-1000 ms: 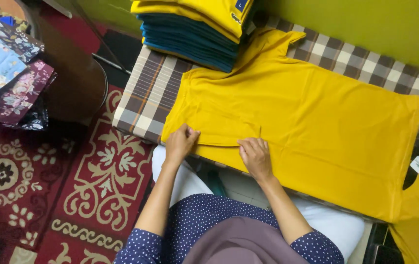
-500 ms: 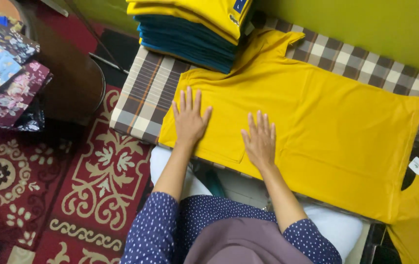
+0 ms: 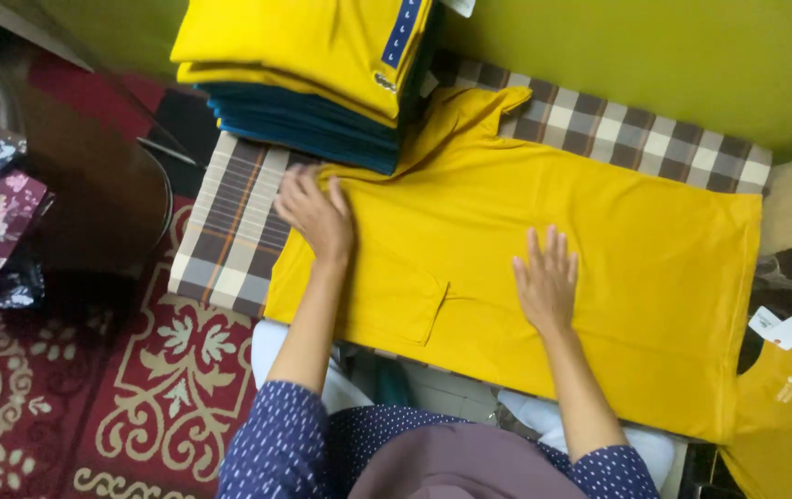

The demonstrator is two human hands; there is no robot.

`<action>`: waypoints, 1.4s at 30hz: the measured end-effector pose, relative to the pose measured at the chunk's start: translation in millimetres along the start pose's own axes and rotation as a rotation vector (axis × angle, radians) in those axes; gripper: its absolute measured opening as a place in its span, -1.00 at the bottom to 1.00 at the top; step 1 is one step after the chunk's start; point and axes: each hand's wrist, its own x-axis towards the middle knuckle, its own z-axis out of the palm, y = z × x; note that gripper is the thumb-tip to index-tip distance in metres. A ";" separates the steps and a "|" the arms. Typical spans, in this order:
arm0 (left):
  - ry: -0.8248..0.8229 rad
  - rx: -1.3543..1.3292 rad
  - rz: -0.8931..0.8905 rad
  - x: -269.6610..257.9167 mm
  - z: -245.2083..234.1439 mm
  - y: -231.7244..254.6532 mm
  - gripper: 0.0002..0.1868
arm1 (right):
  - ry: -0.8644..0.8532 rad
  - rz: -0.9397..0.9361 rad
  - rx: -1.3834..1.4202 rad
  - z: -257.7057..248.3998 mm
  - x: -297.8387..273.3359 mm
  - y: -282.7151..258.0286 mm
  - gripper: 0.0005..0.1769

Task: Folding a yellow t-shirt and placing it on a stack of similar shirts.

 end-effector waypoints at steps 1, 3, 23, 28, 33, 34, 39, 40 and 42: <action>-0.001 -0.006 0.012 -28.1 -9.2 30.9 -0.64 | 0.006 0.011 0.001 0.3 -1.2 0.1 -0.30; -0.379 -0.527 0.692 -94.7 -30.3 87.5 -0.62 | -0.043 -0.018 -0.021 2.6 -11.6 1.1 -0.29; -0.914 -0.044 0.893 -107.3 63.3 281.4 -0.36 | -0.067 0.128 0.018 -33.5 57.8 97.4 -0.32; -0.883 0.040 0.753 -46.8 78.4 277.2 -0.32 | -0.005 0.131 -0.016 -53.2 79.8 197.5 -0.30; -0.815 0.143 0.645 -27.0 91.8 271.8 -0.28 | -0.001 0.496 0.043 -55.2 80.2 255.5 -0.29; -0.824 0.146 0.646 -35.4 92.5 281.8 -0.28 | -0.011 0.501 0.044 -56.7 87.0 229.1 -0.29; -0.879 0.050 0.836 -58.3 96.3 310.1 -0.29 | -0.114 0.139 0.069 -46.5 125.3 105.6 -0.32; -0.883 0.061 0.834 -48.4 90.8 301.7 -0.29 | -0.119 0.136 0.080 -42.7 127.1 112.9 -0.32; -0.912 0.084 0.821 -29.9 80.0 289.7 -0.36 | -0.101 0.111 0.091 -38.6 131.2 131.6 -0.31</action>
